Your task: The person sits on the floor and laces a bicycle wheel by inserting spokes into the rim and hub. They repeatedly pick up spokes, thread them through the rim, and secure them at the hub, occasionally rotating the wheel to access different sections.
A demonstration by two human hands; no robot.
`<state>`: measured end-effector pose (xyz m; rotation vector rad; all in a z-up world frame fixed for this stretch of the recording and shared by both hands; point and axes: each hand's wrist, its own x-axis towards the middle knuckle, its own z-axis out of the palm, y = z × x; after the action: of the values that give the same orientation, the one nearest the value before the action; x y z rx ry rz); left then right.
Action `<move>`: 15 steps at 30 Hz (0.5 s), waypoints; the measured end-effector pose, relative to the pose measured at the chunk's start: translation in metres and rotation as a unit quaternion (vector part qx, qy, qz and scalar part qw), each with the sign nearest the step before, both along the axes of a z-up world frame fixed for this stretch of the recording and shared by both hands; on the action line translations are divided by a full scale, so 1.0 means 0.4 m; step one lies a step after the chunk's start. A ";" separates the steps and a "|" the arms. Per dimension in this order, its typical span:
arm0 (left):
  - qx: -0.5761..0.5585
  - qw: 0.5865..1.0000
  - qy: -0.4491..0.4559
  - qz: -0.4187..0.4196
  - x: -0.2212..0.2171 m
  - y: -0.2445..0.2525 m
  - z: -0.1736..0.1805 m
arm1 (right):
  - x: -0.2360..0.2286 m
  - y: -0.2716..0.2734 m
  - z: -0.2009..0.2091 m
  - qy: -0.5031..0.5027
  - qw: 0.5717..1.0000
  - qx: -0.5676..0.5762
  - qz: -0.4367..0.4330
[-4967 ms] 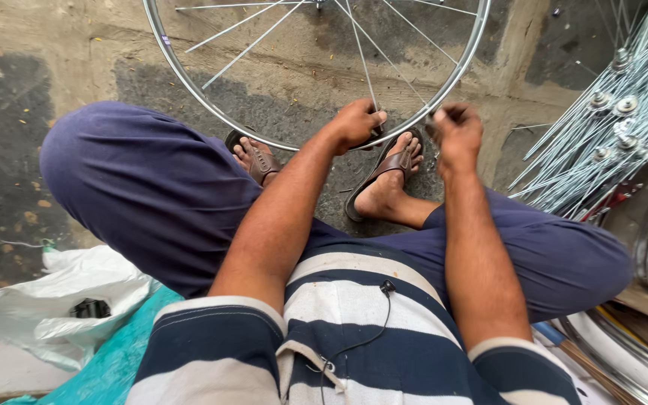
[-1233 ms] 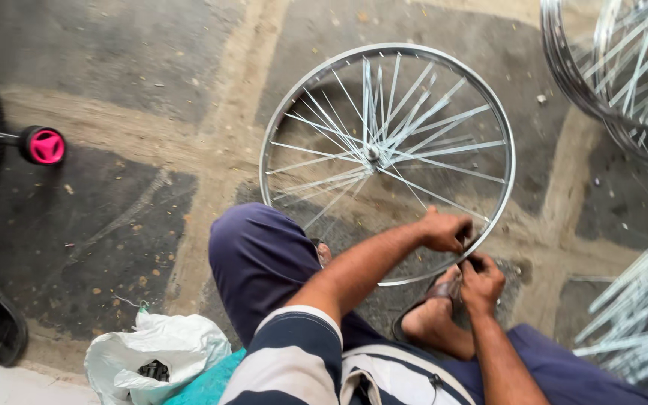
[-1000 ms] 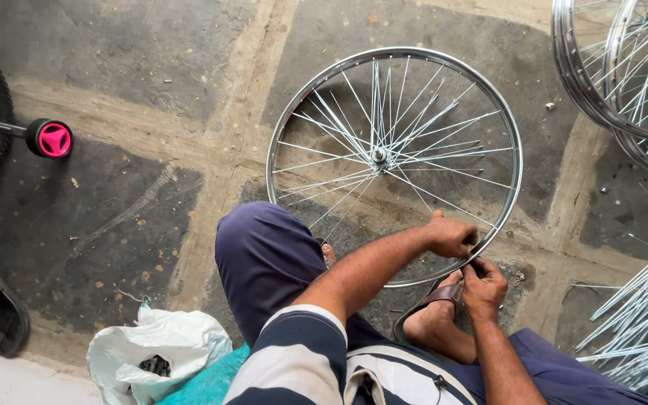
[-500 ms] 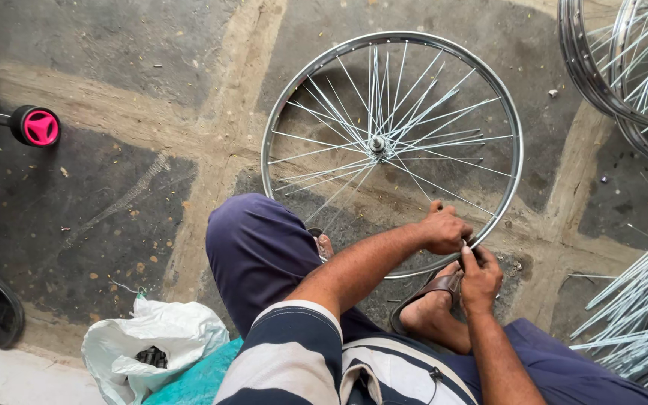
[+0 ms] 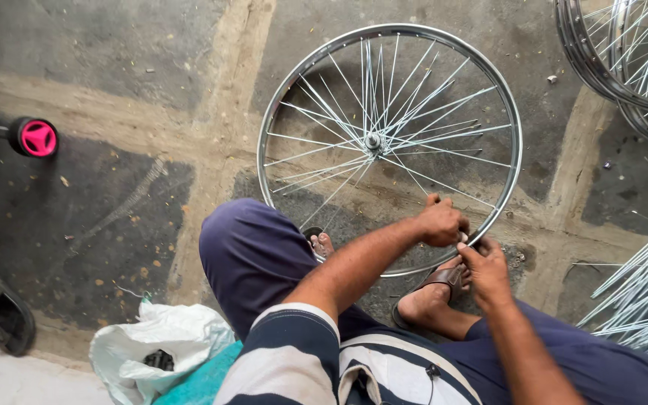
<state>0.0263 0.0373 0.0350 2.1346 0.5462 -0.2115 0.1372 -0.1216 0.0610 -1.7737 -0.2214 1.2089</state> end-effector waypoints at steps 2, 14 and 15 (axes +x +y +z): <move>0.073 0.996 -0.056 0.002 -0.013 -0.020 0.008 | 0.041 0.019 -0.005 -0.030 0.999 -0.024 0.020; 0.244 0.722 -0.234 0.604 -0.217 0.640 -0.102 | 0.145 0.164 -0.115 -0.031 0.998 -0.048 -0.015; 0.252 0.731 -0.158 0.614 -0.269 0.707 -0.136 | 0.138 0.166 -0.112 -0.065 0.997 -0.039 -0.001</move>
<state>-0.0815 0.3199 -0.0193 1.7390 1.7960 1.1331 0.1925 -0.0553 0.0161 -1.9222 -0.2524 1.1143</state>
